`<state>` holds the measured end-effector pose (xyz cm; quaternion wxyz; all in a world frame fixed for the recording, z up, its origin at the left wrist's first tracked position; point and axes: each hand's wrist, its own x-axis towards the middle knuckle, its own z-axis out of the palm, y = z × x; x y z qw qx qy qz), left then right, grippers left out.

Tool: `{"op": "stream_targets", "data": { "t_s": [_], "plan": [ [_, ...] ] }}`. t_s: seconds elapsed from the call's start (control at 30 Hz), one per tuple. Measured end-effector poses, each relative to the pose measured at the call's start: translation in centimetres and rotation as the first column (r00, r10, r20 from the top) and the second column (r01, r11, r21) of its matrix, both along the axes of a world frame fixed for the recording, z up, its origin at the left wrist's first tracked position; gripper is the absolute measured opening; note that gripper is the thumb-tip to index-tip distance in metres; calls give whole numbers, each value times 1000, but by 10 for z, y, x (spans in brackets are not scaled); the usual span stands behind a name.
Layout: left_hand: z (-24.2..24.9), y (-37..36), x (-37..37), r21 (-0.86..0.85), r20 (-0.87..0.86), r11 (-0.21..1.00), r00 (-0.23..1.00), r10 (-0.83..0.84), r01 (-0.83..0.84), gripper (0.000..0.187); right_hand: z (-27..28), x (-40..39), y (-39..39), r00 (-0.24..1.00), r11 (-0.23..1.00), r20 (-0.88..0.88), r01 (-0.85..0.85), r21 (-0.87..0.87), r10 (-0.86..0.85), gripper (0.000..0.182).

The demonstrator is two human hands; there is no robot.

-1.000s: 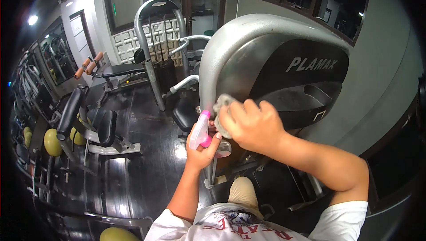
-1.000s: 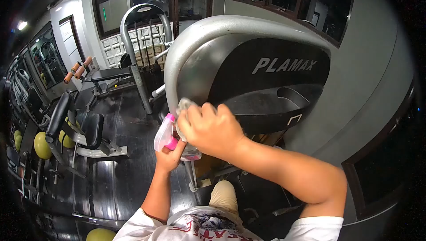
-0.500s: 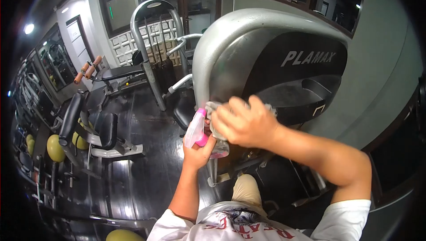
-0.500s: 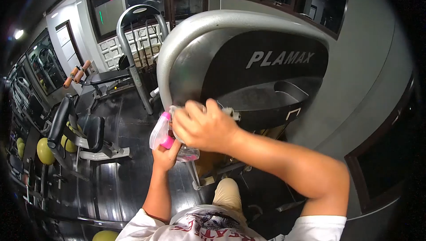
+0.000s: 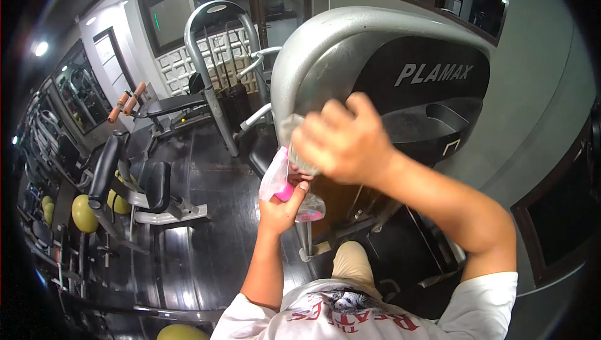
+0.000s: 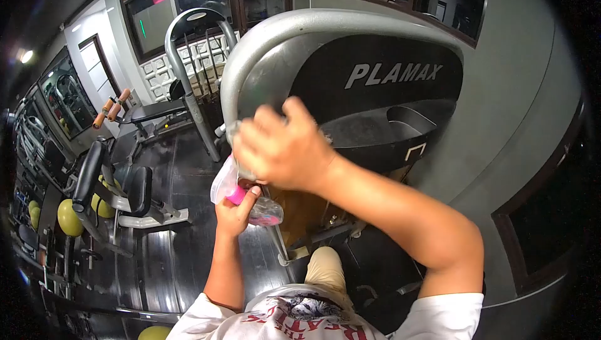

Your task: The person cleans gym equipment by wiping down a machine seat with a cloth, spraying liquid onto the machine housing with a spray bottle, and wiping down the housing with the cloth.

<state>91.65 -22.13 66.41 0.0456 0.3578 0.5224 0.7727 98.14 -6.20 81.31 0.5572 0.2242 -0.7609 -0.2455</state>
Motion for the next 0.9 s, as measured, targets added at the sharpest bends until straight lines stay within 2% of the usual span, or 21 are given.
{"op": "stream_targets", "data": {
  "t_s": [0.03, 0.07, 0.1, 0.17, 0.23, 0.27, 0.37, 0.4, 0.43, 0.5, 0.53, 0.57, 0.63, 0.7, 0.77, 0.8, 0.83, 0.9],
  "plan": [
    [0, 0, -2, 29, 1, 999, 1000, -29, 29, 43, 23, 2, 3, 999, 999, -13, 35, -25, -35, 17],
    [-2, 1, -4, 58, 5, 997, 998, -59, 59, 41, 48, 1, 9, 987, 992, -100, 126, -26, -128, 15],
    [-3, 2, -5, 87, 10, 992, 996, -93, 92, 38, 68, -4, 19, 977, 988, -163, 122, -95, -136, 14],
    [-4, 0, -5, 73, 8, 993, 996, -91, 91, 38, 78, -7, 18, 991, 953, -117, 31, -301, -69, 11],
    [-4, 0, -6, 70, 12, 993, 995, -97, 95, 37, 53, -8, 7, 987, 971, -94, 105, -216, -128, 10],
    [-6, 2, -8, 122, 3, 986, 994, -111, 110, 45, 35, 0, -4, 989, 972, -22, 142, -185, -149, 10],
    [2, -7, -7, -40, -127, 999, 992, 16, -21, 54, -30, 12, -15, 984, 996, 154, 89, 3, -88, 11],
    [-1, -7, -8, -48, -159, 998, 987, 33, -42, 61, -35, 15, -13, 981, 997, 182, 73, 6, -73, 11],
    [-4, -7, -9, -49, -144, 997, 988, 50, -58, 59, -36, 16, -11, 977, 998, 205, 57, 9, -58, 11],
    [-10, -2, -8, -51, -111, 995, 990, 84, -90, 55, -1, 14, -7, 988, 997, 131, 83, -7, -81, 10],
    [-4, 1, -5, 45, -44, 998, 998, -39, 41, 45, 27, 14, -3, 987, 990, 75, 142, -5, -142, 11],
    [-5, 1, -7, 56, -47, 998, 998, -39, 42, 43, 49, 10, 2, 977, 976, -25, 212, -42, -213, 11],
    [-8, 3, -8, 84, -52, 995, 998, -41, 46, 37, 80, 3, 16, 977, 962, -112, 154, -225, -183, 8],
    [-7, 5, -6, 104, -49, 994, 998, -26, 31, 36, 63, -7, 11, 995, 953, -63, 62, -295, -84, 9],
    [-8, 9, -5, 152, -43, 988, 999, -14, 20, 36, 32, 7, -10, 983, 975, 84, 175, -138, -164, 12],
    [-10, -3, -7, -109, -184, 980, 972, 147, -168, 36, 2, 7, -14, 983, 988, 130, 139, -69, -130, 12],
    [-13, -3, -6, -89, -226, 974, 957, 181, -206, 36, -19, 6, -14, 979, 995, 179, 100, -6, -98, 13],
    [-11, 0, -8, -49, -319, 961, 917, 242, -271, 36, -9, 8, -10, 979, 996, 187, 84, 8, -84, 14]
  ]
}}
